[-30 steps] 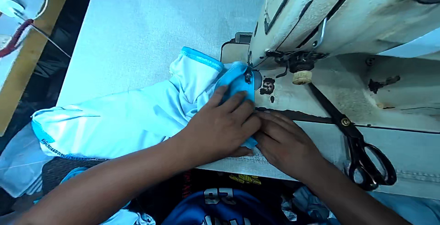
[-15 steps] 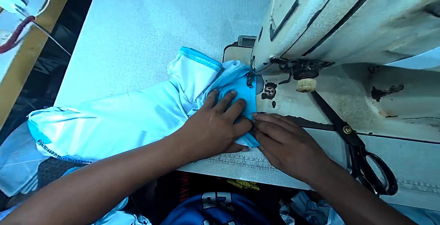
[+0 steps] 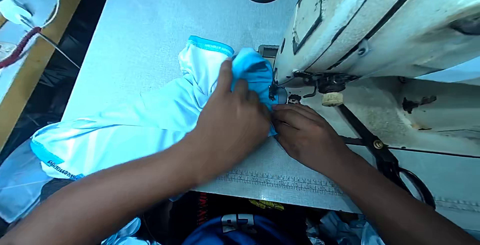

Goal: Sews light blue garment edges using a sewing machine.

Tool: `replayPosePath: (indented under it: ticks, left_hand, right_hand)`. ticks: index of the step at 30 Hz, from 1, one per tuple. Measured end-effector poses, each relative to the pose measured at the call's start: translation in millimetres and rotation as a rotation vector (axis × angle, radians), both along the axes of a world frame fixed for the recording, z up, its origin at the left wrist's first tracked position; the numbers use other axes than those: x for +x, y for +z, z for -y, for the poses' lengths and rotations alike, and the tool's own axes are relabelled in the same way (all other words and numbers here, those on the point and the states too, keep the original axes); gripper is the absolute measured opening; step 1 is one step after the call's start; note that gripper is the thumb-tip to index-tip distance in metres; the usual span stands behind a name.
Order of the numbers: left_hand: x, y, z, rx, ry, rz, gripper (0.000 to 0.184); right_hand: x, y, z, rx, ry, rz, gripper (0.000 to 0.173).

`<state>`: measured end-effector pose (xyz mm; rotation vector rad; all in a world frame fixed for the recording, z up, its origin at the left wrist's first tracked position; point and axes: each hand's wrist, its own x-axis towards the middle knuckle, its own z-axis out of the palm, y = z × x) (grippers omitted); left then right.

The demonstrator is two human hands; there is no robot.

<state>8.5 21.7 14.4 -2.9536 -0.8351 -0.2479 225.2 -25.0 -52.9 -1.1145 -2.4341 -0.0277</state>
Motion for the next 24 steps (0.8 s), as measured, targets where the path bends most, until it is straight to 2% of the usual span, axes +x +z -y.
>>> replayPosePath:
  ticks: [2,4,6,7,9,12,14,16,18,20,22,24]
  left_hand:
    - [-1.1,11.1,33.5,0.093,-0.105,0.148,0.028]
    - [-7.1,-13.6,54.0,0.139,-0.204,0.372,0.022]
    - [-21.8,-49.1,53.0,0.151,-0.197,0.477,0.01]
    - [-32.4,-61.4,43.7,0.144,-0.166,0.474,0.023]
    - [-53.6,-66.9,11.2,0.165,-0.041,0.418,0.037]
    - [-72.1,-49.3,-42.4,0.274,0.177,0.104,0.045]
    - [-60.8,-21.7,-39.3,0.175,0.283,-0.147,0.048]
    - [-35.5,4.1,-11.6,0.046,0.213,-0.215,0.04]
    - [-12.8,4.3,8.4,-0.049,-0.078,-0.082,0.032]
    - [3.9,-19.8,4.0,-0.138,-0.293,0.057,0.045]
    - [2.4,-41.3,-6.3,-0.159,-0.279,0.047,0.069]
    - [-6.1,-49.8,-5.4,-0.121,-0.228,0.027,0.079]
  right_hand:
    - [-6.1,11.9,8.8,-0.019,-0.035,-0.051,0.021]
    - [-13.0,24.2,21.7,0.031,-0.078,-0.106,0.02]
    - [-16.6,27.6,31.8,0.132,-0.125,-0.13,0.017]
    - [-16.0,26.0,35.0,0.176,-0.147,-0.144,0.017]
    - [-11.4,19.0,41.4,0.215,-0.151,-0.146,0.018]
    - [-8.0,8.0,53.8,0.072,-0.044,-0.018,0.02]
    - [-12.4,-2.8,57.7,-0.004,-0.016,0.06,0.02]
    - [-12.3,-8.5,61.8,-0.021,-0.033,0.067,0.02]
    - [-8.6,-8.6,63.1,-0.002,-0.032,0.071,0.019]
    - [-3.2,-8.0,61.7,0.019,-0.011,0.065,0.018]
    - [6.2,-6.7,62.0,-0.018,0.02,0.042,0.021]
    - [14.5,-6.0,63.5,-0.044,0.051,0.019,0.023]
